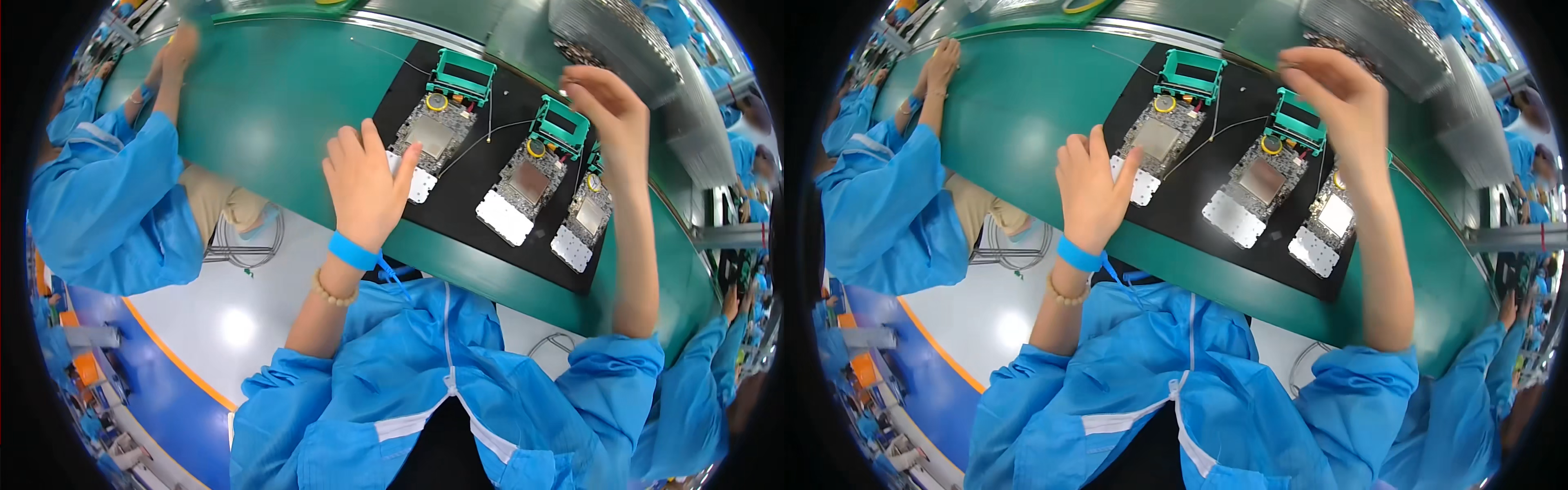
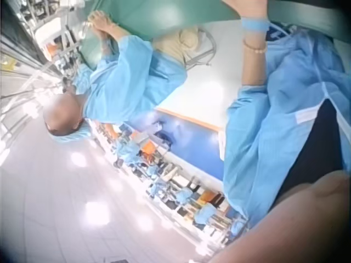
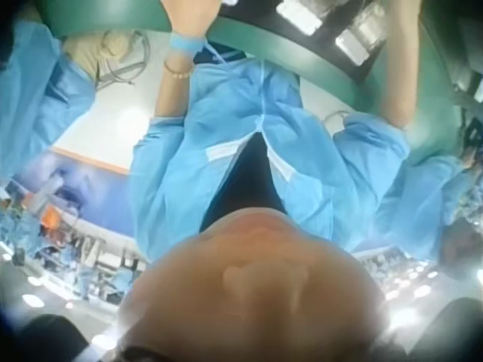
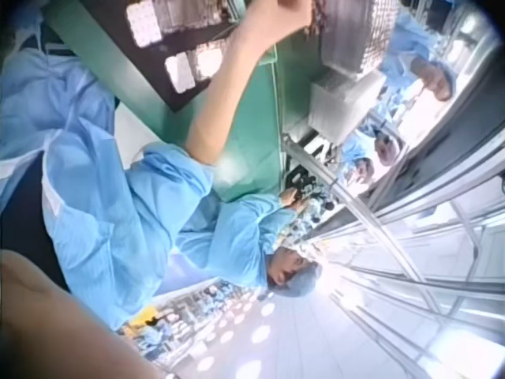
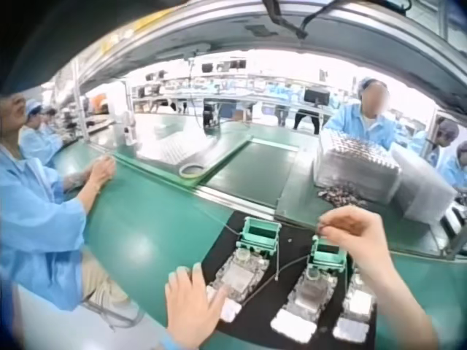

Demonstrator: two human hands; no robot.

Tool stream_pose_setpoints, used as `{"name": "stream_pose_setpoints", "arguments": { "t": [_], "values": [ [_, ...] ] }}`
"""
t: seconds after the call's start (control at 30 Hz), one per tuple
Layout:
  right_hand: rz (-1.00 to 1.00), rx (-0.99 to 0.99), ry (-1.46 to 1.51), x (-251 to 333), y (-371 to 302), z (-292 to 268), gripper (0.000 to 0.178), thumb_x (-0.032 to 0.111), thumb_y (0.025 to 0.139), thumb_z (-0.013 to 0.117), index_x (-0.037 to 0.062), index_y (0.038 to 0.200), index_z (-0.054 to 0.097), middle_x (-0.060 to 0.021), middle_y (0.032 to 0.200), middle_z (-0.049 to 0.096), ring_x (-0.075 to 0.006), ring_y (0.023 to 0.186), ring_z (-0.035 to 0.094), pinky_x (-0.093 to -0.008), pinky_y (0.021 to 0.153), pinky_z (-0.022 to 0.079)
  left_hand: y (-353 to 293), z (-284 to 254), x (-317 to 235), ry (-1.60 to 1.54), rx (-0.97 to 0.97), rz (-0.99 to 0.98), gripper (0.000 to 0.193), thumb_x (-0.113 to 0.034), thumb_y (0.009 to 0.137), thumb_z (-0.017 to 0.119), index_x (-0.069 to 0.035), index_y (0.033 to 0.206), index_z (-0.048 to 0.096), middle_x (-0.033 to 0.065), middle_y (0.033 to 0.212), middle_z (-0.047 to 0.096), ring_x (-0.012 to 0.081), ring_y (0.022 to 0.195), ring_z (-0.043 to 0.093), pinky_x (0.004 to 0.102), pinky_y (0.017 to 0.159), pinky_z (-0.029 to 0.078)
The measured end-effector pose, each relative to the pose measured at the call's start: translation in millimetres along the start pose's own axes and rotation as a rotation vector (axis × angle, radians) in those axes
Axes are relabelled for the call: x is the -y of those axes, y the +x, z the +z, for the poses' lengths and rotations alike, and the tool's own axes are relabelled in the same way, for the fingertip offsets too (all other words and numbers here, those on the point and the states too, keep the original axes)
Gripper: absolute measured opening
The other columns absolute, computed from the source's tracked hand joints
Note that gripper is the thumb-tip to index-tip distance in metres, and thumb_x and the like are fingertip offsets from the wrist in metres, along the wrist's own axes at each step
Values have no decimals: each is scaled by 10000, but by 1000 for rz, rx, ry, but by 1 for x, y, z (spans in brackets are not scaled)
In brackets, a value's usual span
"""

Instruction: Assembling internal components, including batteries and circuit boards, into small electronic devices at a factory workstation.

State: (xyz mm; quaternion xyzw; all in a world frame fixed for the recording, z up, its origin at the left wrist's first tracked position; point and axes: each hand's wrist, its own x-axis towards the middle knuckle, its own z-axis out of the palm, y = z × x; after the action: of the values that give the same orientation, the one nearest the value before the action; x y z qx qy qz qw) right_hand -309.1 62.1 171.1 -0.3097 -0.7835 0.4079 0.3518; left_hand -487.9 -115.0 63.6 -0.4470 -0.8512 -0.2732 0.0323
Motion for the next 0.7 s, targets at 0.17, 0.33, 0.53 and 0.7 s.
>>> {"name": "stream_pose_setpoints", "arguments": {
  "t": [0.17, 0.33, 0.53, 0.7],
  "values": [
    [23, 67, 232, -16, 9, 40, 207, 82, 808, 623, 14, 999, 668, -68, 901, 676, -92, 837, 609, -226, 703, 451, 33, 9, 0, 8, -70, 212, 527, -396, 808, 618, 15, 1126, 533, 167, 1071, 497, 323, 1020, 463, 426, 835, 390],
    [-6, 113, 230, -22, 18, 56, 206, 110, 828, 619, 25, 1014, 651, -52, 927, 663, -84, 811, 579, -220, 711, 449, 69, 18, 1, -197, 174, 185, 476, -398, 728, 702, 7, 932, 558, 141, 920, 560, 300, 940, 523, 397, 786, 428],
    [-185, 160, 90, -47, 35, 80, 175, 96, 790, 650, 35, 954, 661, -40, 829, 670, -111, 812, 611, -232, 741, 462, 90, 26, 7, -594, 325, 100, 480, -299, 717, 729, 27, 996, 513, 161, 887, 588, 241, 770, 583, 317, 712, 478],
    [-167, 132, -2, -49, 31, 89, 146, 95, 776, 654, 66, 914, 690, -31, 796, 672, -95, 760, 609, -244, 694, 452, 88, 37, 0, -925, 275, -20, 465, -262, 733, 708, 47, 1028, 525, 145, 892, 631, 191, 783, 625, 300, 684, 488]
  ]
}}
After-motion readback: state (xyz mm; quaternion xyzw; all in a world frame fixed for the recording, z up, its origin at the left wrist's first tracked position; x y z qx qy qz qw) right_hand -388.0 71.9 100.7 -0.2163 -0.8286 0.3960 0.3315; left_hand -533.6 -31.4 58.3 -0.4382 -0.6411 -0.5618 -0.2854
